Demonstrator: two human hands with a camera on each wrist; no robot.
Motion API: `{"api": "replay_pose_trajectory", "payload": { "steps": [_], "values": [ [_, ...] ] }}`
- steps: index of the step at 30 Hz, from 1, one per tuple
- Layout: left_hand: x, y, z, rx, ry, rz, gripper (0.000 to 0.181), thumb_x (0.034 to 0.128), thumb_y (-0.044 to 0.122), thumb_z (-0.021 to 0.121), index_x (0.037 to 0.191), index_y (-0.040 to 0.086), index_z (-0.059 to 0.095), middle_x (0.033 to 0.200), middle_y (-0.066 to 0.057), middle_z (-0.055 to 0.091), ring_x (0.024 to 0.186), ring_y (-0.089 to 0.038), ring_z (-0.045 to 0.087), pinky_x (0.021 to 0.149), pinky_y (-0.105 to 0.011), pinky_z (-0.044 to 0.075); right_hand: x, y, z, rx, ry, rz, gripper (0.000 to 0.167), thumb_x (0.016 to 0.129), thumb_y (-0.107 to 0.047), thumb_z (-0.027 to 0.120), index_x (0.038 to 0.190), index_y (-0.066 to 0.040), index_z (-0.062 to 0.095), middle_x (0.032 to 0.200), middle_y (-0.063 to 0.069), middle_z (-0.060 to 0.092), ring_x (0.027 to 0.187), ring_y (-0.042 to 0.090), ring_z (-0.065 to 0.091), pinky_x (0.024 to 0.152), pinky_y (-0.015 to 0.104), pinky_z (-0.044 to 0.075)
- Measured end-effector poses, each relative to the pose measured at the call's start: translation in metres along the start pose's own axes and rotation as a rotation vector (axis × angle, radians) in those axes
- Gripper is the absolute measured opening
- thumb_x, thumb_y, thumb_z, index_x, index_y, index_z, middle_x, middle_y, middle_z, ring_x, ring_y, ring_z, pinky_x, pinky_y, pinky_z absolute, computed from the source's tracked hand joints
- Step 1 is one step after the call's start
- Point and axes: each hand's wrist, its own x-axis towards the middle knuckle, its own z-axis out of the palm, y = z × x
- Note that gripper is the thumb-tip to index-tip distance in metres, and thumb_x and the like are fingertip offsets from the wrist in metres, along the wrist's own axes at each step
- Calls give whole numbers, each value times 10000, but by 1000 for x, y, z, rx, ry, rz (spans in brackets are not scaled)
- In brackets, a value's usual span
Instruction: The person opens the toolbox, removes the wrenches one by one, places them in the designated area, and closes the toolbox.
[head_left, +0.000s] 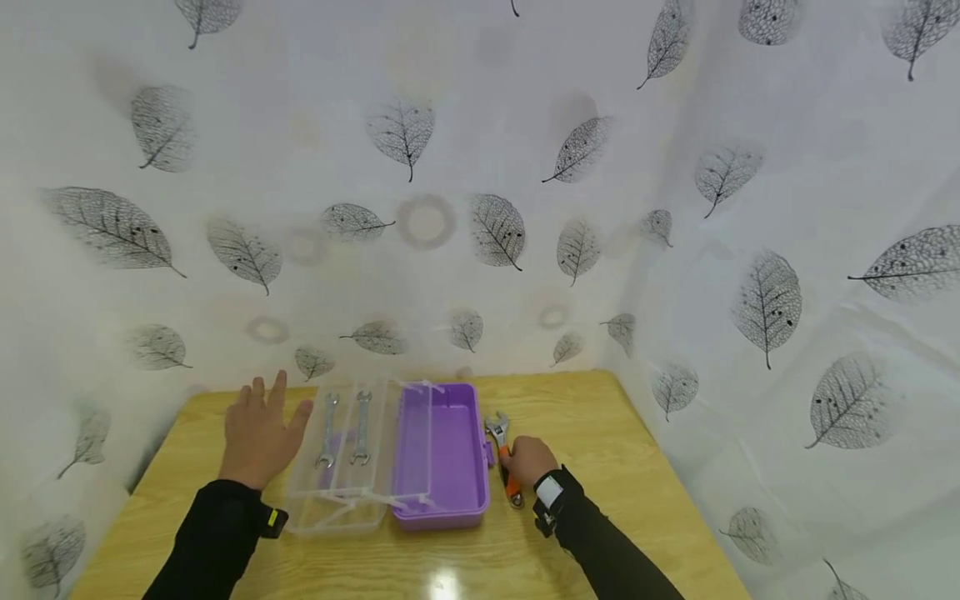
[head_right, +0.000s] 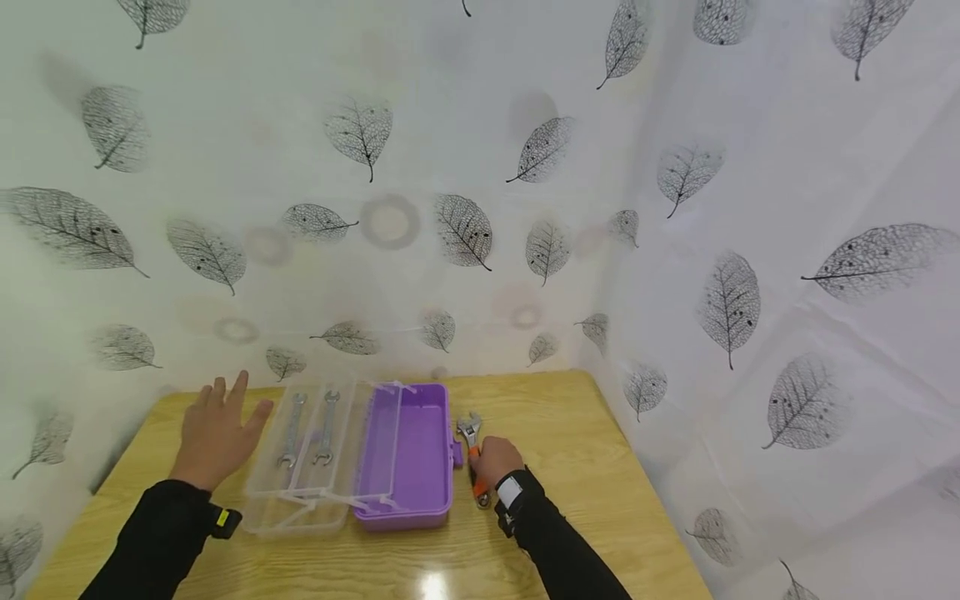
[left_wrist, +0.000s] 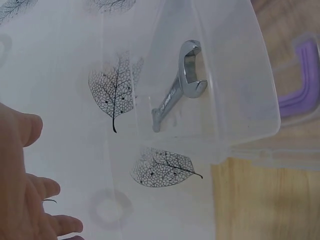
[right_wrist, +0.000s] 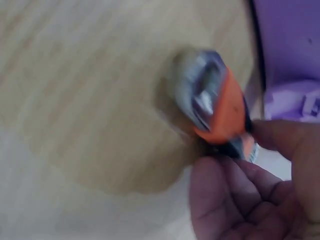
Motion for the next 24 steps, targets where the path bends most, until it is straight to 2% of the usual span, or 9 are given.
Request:
{"api": "replay_pose_trajectory", "payload": {
  "steps": [2,4,6,8,12,15,19,24],
  "values": [
    [2,3,1,5,8,8,756,1117,467,403,1629,-42,180,1558,-483,165,1426,-674,149,1151,-787,114,5,-1,-13,-26,18,8,311,985,-276,685,855,4,717,738,110,667,645,276,650,532,357,510],
    [4,7,0,9,15,15,747,1114,458,418,1626,-39,199,1564,-477,166,1431,-669,151,1144,-792,114,11,-5,-31,-59,79,-10,368,1004,-308,666,1125,36,717,1008,209,705,895,375,689,714,471,588],
    [7,10,-2,14,20,19,741,1111,455,428,1622,-39,218,1566,-476,165,1433,-668,153,1142,-801,105,20,-10,-51,-109,170,-61,487,1015,-333,655,1329,38,643,1242,270,654,1113,449,641,901,563,564],
    [10,13,-4,15,15,19,740,1111,459,424,1622,-37,223,1571,-474,161,1439,-666,147,1146,-808,83,27,-15,-69,-151,240,-110,580,1019,-367,650,1436,28,571,1390,294,579,1258,491,561,1041,599,493],
    [13,15,-6,14,4,23,741,1112,473,413,1623,-31,228,1574,-470,159,1445,-662,138,1161,-802,48,38,-21,-91,-226,301,-164,698,1038,-462,596,1556,-20,442,1561,279,435,1429,508,403,1229,624,272],
    [17,14,-5,23,-2,35,748,1108,485,417,1624,-25,233,1572,-468,165,1443,-659,144,1169,-790,52,40,-22,-95,-240,312,-160,750,1035,-529,566,1593,-58,394,1618,257,363,1478,523,319,1260,655,146],
    [20,10,-2,38,-22,37,770,1098,506,433,1628,-14,230,1570,-466,173,1440,-655,154,1167,-790,62,40,-23,-93,-277,309,-140,790,1016,-584,561,1602,-84,387,1632,238,352,1487,520,308,1252,673,143],
    [21,7,0,53,-36,16,776,1097,527,415,1625,-13,237,1563,-468,181,1430,-657,166,1151,-806,77,41,-24,-91,-260,259,-115,837,1000,-614,569,1620,-96,352,1659,231,304,1509,526,254,1255,680,101]
  ]
}}
